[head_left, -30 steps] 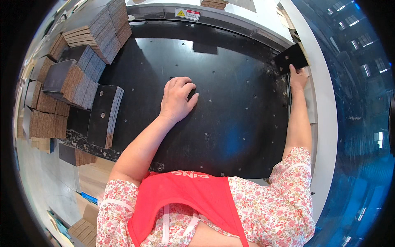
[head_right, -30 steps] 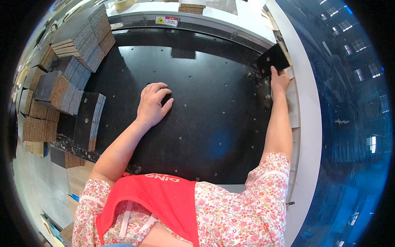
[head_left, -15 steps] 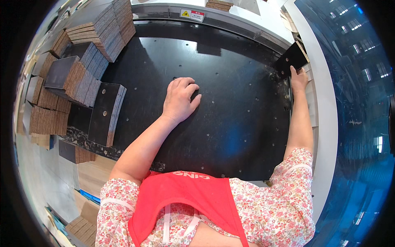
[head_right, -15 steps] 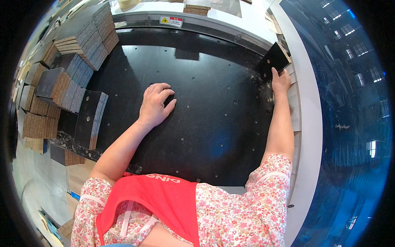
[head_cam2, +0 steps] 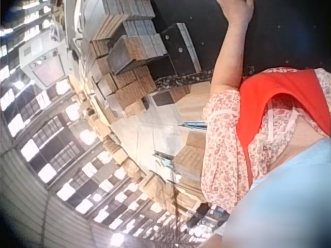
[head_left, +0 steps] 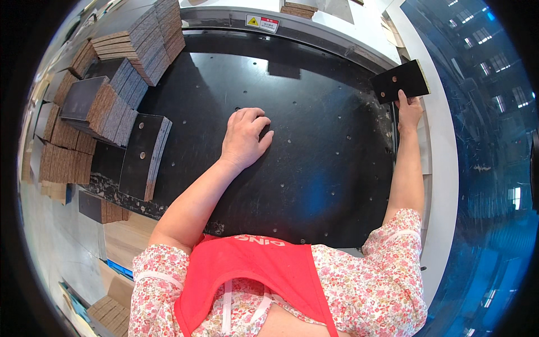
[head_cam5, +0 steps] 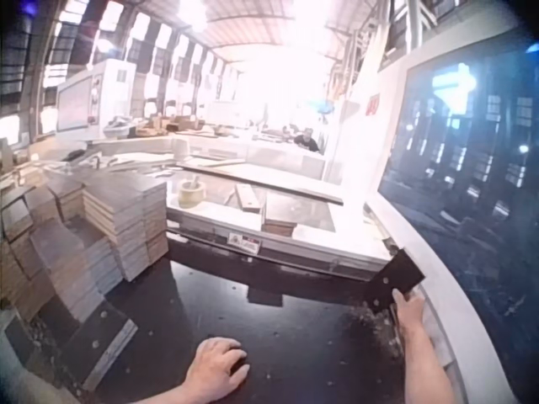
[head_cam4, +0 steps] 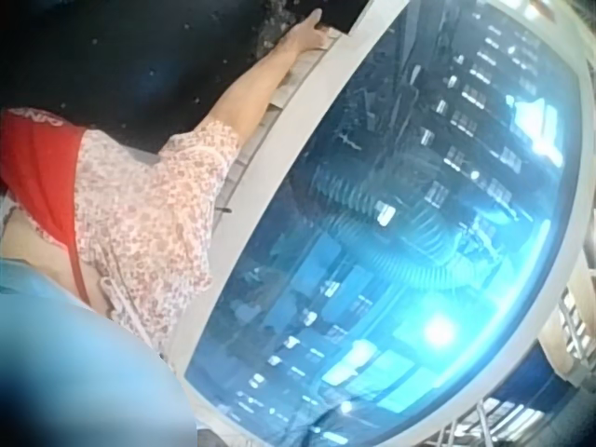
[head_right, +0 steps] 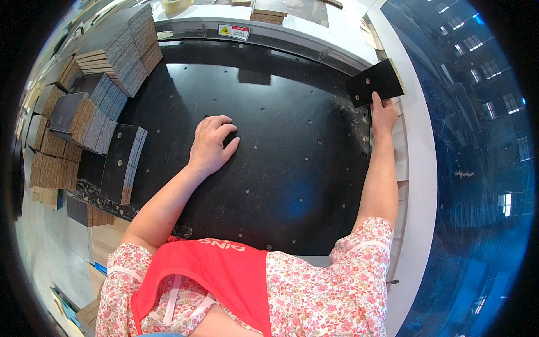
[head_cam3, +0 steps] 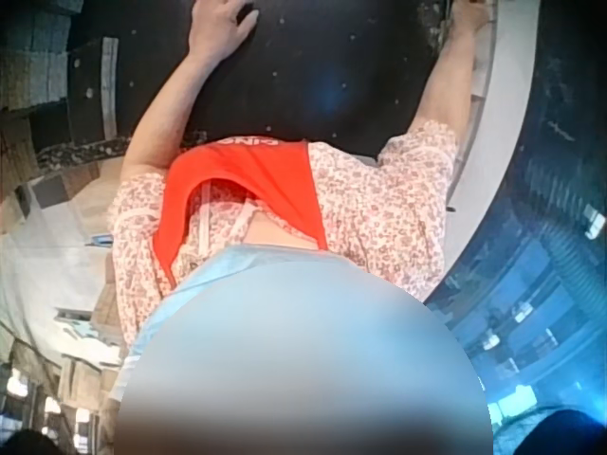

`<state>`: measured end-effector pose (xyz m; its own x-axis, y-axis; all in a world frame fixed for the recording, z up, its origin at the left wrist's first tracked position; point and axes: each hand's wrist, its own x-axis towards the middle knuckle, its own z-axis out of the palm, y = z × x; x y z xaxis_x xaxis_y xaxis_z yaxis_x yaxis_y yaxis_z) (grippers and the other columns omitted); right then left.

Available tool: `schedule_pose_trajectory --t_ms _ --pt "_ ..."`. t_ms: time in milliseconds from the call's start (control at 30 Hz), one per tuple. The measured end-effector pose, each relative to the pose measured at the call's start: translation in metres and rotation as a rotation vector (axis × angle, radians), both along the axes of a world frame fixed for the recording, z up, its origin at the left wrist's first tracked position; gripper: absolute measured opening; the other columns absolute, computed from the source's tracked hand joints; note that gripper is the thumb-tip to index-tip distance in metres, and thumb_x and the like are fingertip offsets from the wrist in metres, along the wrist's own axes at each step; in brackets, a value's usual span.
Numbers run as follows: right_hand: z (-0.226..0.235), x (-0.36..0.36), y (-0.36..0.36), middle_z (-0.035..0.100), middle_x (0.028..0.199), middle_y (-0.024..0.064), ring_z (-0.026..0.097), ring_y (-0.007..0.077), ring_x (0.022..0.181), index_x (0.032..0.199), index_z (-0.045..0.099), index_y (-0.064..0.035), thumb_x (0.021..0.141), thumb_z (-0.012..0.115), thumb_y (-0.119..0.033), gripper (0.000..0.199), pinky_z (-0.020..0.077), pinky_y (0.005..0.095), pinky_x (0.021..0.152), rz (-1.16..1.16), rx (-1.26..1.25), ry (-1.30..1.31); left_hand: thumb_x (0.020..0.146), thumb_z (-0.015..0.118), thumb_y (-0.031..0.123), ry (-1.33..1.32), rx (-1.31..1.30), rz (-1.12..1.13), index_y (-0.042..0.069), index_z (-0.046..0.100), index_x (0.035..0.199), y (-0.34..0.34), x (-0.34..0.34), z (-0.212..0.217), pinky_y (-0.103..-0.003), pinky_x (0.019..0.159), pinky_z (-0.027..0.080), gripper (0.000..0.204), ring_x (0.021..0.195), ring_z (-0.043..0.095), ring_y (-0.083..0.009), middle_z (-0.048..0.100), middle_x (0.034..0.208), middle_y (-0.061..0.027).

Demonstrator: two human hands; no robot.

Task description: The person takes wooden boards from a stack, inspects them by turning them over and checking all sides, and then places them into a new stack.

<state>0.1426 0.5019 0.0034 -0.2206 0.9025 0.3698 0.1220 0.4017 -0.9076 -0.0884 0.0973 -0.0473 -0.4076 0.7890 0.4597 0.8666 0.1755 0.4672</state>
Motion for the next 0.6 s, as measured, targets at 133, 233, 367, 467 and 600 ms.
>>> schedule_pose_trajectory --t_ms 133,233,367,467,600 --pt "-0.005 0.003 0.003 0.067 0.084 0.0005 0.058 0.0081 0.07 0.097 0.067 -0.0029 0.09 0.075 -0.019 0.019 0.0478 0.0266 0.062 0.05 0.072 0.015 0.082 0.073 0.018 0.014 -0.011 0.005 0.006 0.068 0.099 0.001 0.001 0.0 -0.046 0.106 0.039 0.022 0.118 0.055 -0.0282 0.061 0.117 -0.0097" --pt "0.016 -0.006 -0.012 0.068 0.09 0.0038 0.061 0.0102 0.076 0.104 0.066 0.0015 0.093 0.071 -0.02 0.025 0.0499 0.027 0.069 0.049 0.071 -0.173 0.082 0.073 0.018 0.01 -0.014 0.018 0.006 0.068 0.1 -0.003 0.0 0.0 -0.046 0.107 0.039 0.022 0.119 0.055 -0.028 0.061 0.117 -0.0095" --pt "0.029 -0.003 -0.005 0.069 0.111 0.0142 0.065 0.0173 0.099 0.121 0.058 0.0106 0.097 0.064 -0.02 0.04 0.0502 0.0298 0.087 0.254 0.19 -0.104 0.082 0.073 0.018 0.016 -0.018 0.012 0.006 0.068 0.1 -0.001 0.001 0.0 -0.046 0.107 0.039 0.022 0.119 0.054 -0.028 0.061 0.118 -0.0095" --pt "0.028 -0.001 0.013 0.069 0.114 0.0184 0.066 0.0203 0.101 0.122 0.057 0.0139 0.097 0.064 -0.021 0.044 0.0505 0.0315 0.087 0.217 0.172 -0.306 0.083 0.073 0.018 0.009 -0.021 0.01 0.006 0.068 0.1 -0.001 0.0 0.001 -0.046 0.108 0.039 0.022 0.119 0.054 -0.028 0.061 0.118 -0.0096" --pt "0.033 -0.001 0.017 0.069 0.116 0.0223 0.068 0.0304 0.106 0.128 0.061 0.0026 0.092 0.064 -0.031 0.049 0.0502 0.0359 0.092 0.079 0.349 -0.834 0.083 0.073 0.018 0.056 -0.034 0.04 0.006 0.068 0.1 -0.001 0.002 0.001 -0.046 0.107 0.039 0.022 0.119 0.054 -0.0278 0.061 0.117 -0.0095"
